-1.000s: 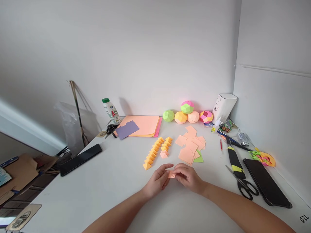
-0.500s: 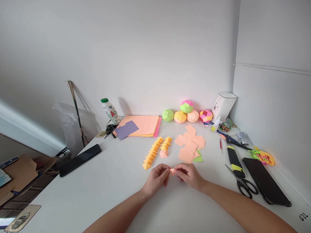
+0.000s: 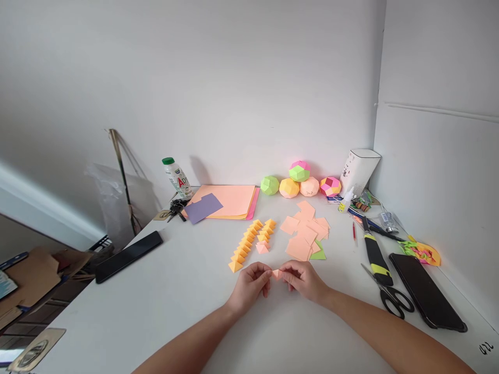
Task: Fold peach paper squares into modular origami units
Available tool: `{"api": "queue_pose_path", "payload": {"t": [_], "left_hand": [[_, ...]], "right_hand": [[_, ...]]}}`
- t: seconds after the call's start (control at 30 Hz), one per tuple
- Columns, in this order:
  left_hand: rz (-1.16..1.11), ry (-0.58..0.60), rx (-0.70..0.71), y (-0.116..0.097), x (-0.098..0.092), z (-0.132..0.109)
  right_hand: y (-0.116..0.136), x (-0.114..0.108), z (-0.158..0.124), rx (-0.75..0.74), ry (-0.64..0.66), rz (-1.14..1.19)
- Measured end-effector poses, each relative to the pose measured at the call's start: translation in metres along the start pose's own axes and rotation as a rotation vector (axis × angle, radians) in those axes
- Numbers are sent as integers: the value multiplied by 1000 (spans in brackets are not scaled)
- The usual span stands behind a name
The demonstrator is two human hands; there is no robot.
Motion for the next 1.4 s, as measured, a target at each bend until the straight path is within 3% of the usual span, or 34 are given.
{"api": "queue_pose_path", "payload": {"t": [0.37, 0.53, 0.73, 0.8, 0.9, 1.03, 1.17, 1.4], "left_hand": [[102, -64, 50, -3, 3, -6], [476, -52, 257, -3, 6, -17], [837, -157, 543, -4, 7, -29], [952, -18, 629, -5, 11, -32], [1050, 350, 658, -5, 20, -35], [1201, 599, 642, -3, 23, -39], [1286, 701, 592, -5, 18, -38], [1295, 693, 579, -6, 16, -39]], "right_hand": [[-2, 1, 1, 27, -45, -11], [-2, 1, 3, -22, -121, -69], [-3, 0, 3, 94, -170, -6], [-2, 1, 7, 129, -168, 7], [2, 8, 19, 151, -155, -44], [3, 19, 44, 195, -150, -116], [-3, 23, 64, 233, -197, -188], [-5, 24, 71, 245, -209, -218]]}}
Point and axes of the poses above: each hand's wrist, its own z-axis towards the middle knuckle, its own x-axis out of the palm, y = z × x, the point moved 1 cm from there along z, towards the middle knuckle, and after that the axes turned 7 degrees about y, right-handed, at the moved point
